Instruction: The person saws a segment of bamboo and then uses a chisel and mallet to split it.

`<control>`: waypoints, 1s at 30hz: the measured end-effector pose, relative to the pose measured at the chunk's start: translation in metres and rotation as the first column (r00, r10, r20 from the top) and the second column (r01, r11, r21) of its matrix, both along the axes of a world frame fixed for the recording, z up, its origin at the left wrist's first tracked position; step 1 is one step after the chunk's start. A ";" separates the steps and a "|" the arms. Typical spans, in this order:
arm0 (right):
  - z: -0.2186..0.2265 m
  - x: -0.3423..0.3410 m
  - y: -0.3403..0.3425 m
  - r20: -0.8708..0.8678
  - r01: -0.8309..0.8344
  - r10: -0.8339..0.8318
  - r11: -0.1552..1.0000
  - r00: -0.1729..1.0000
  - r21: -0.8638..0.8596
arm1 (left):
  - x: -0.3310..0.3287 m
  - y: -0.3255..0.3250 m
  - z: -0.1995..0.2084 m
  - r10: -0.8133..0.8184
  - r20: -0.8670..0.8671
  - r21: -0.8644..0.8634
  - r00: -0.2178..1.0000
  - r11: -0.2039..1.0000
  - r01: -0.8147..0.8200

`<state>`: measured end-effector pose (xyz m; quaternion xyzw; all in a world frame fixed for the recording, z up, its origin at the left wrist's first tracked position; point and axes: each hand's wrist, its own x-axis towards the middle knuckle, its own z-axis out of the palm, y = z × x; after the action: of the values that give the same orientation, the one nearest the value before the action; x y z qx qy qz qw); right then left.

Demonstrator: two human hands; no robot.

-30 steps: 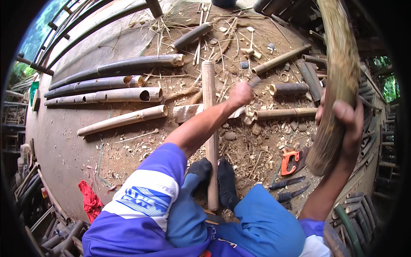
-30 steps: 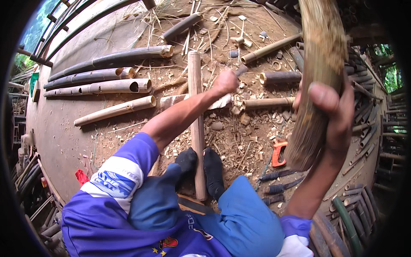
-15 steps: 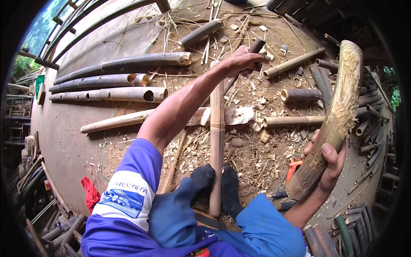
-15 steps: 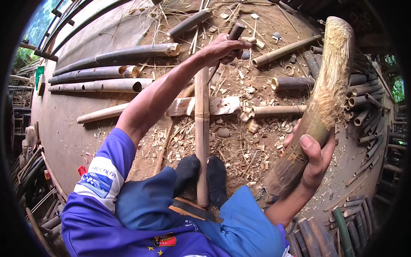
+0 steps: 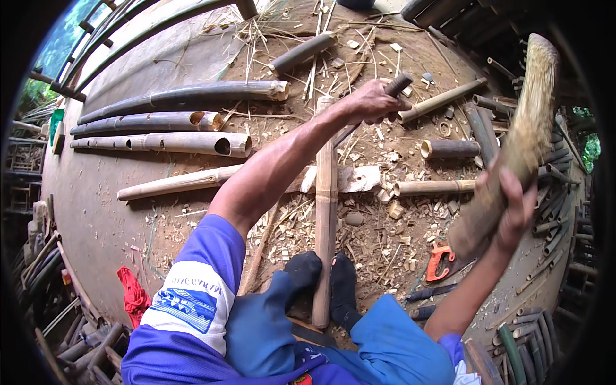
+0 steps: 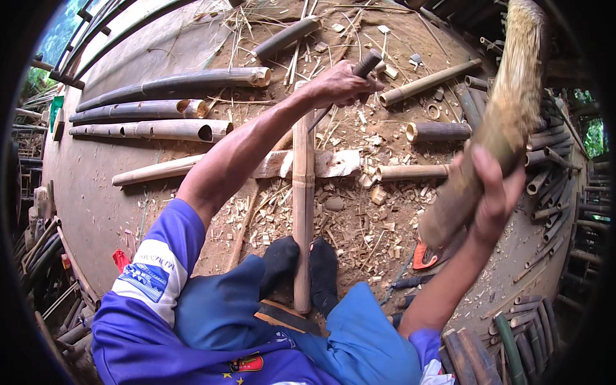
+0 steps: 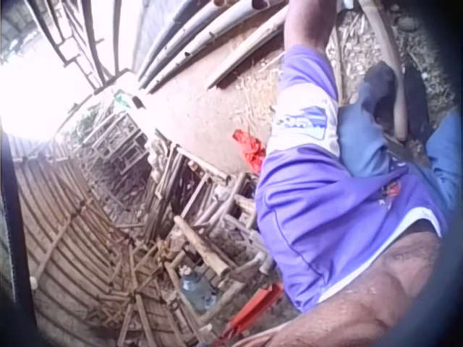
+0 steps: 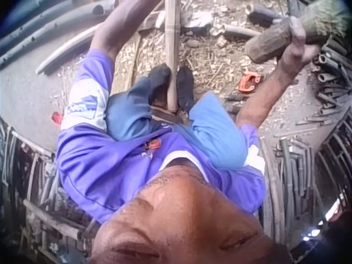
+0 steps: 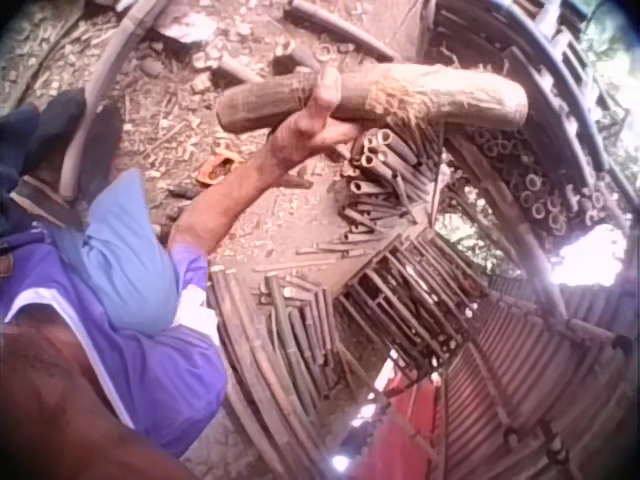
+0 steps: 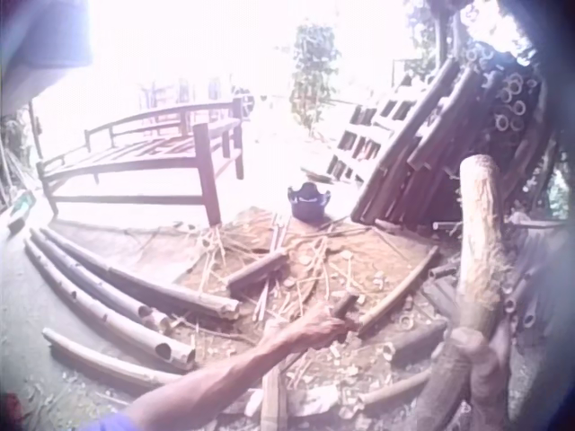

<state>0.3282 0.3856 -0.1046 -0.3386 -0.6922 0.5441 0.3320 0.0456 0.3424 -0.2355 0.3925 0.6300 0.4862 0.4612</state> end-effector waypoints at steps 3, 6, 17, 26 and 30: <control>-0.025 -0.047 0.018 0.240 -0.222 0.175 0.957 0.955 0.188 | -0.004 -0.003 -0.013 -0.034 -0.041 -0.026 0.999 0.999 0.033; -0.024 -0.057 0.041 0.408 -0.341 0.209 0.896 0.889 0.284 | -0.013 -0.013 -0.014 0.007 0.051 -0.030 0.999 1.000 -0.005; -0.027 -0.058 0.037 0.384 -0.355 0.254 0.909 0.888 0.219 | -0.004 0.002 -0.020 0.125 -0.129 -0.113 0.984 0.984 -0.140; -0.070 -0.032 0.012 0.004 -0.127 0.130 0.977 0.992 -0.169 | 0.021 0.027 -0.143 -0.056 -0.714 -0.261 0.698 0.946 -0.191; -0.098 0.007 0.007 0.047 0.011 0.000 0.972 0.999 -0.233 | 0.056 0.029 -0.122 -0.165 -0.673 -0.300 0.721 0.952 -0.062</control>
<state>0.3351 0.3925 -0.2028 -0.3899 -0.6301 0.6126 0.2750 0.1012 0.3718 -0.3579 0.4879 0.8112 0.1896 0.2607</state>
